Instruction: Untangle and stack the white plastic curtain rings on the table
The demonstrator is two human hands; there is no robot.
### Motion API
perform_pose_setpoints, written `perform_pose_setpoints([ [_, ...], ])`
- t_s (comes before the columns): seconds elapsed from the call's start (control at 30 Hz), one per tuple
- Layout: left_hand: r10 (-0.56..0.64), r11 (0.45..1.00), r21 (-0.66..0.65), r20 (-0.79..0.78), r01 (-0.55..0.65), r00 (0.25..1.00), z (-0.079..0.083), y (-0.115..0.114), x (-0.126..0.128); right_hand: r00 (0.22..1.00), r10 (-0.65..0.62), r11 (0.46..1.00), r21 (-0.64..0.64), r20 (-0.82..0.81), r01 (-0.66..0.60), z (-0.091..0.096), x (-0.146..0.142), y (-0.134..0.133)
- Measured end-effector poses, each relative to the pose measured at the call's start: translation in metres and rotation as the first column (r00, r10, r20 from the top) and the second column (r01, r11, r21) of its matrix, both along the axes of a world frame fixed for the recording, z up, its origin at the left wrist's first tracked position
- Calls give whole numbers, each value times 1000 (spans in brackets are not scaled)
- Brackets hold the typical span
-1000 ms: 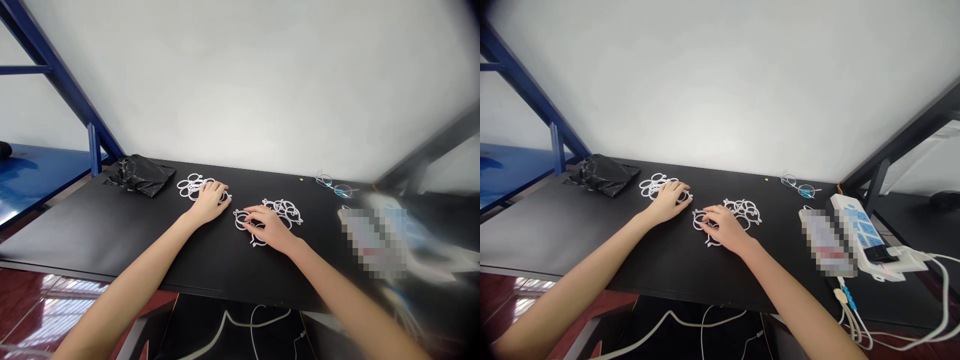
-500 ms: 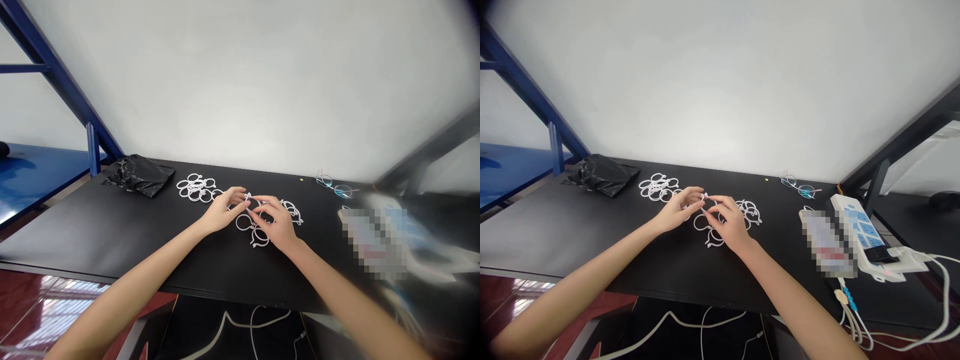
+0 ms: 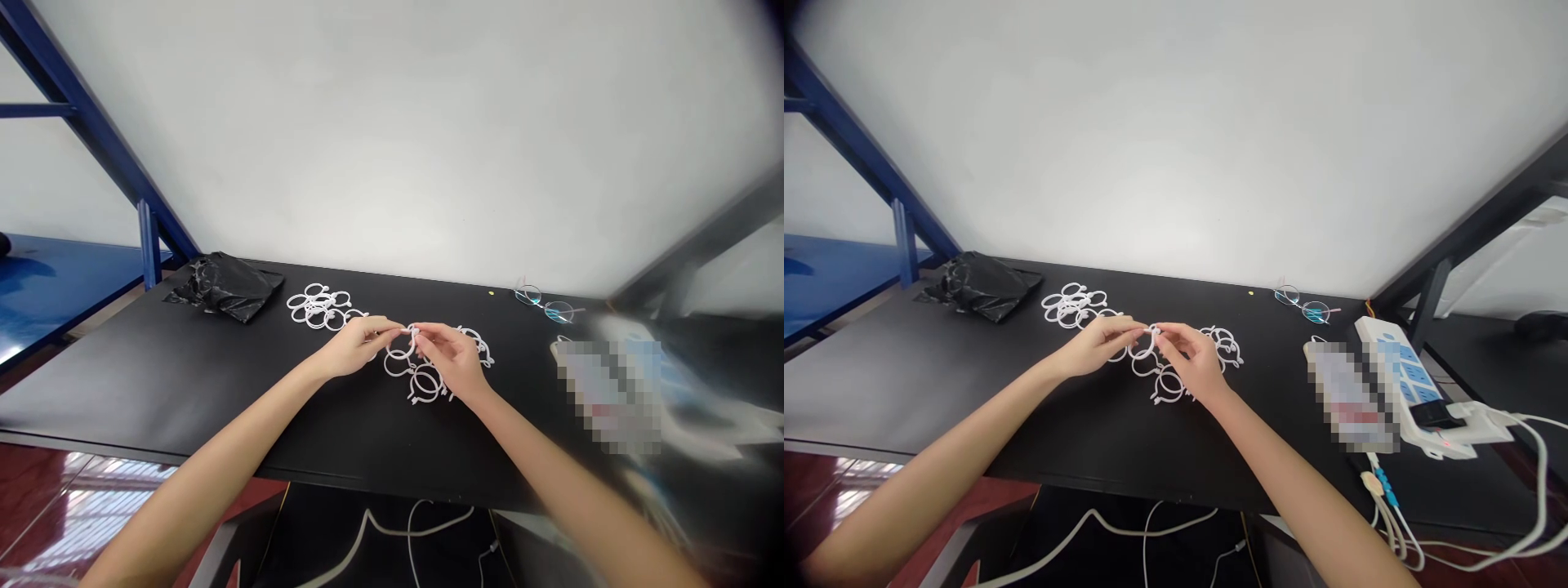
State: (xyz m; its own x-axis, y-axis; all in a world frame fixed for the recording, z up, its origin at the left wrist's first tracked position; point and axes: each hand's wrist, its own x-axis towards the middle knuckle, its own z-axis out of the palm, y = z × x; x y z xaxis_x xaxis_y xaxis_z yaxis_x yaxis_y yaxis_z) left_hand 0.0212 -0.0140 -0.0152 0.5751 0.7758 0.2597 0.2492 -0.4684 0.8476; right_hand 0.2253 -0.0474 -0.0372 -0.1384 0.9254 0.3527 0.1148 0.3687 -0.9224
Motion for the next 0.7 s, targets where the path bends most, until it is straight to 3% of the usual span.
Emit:
perform_pose_setpoints([
  [0.13,-73,996,49,-54,76,996,3,0,-4,994,35,994,-95,-99,-44,1,-1,1],
  [0.27,-88,995,43,-68,91,994,3,0,-5,993,69,988,-129,-100,-81,6,-3,-1],
  [0.5,-66,995,-70,59,70,996,2,-1,-1,990,-70,997,-49,-124,64,0,-5,-2],
  [0.7,-86,995,-42,74,90,994,0,1,-3,992,-54,998,-33,-118,50,-3,-4,-1],
])
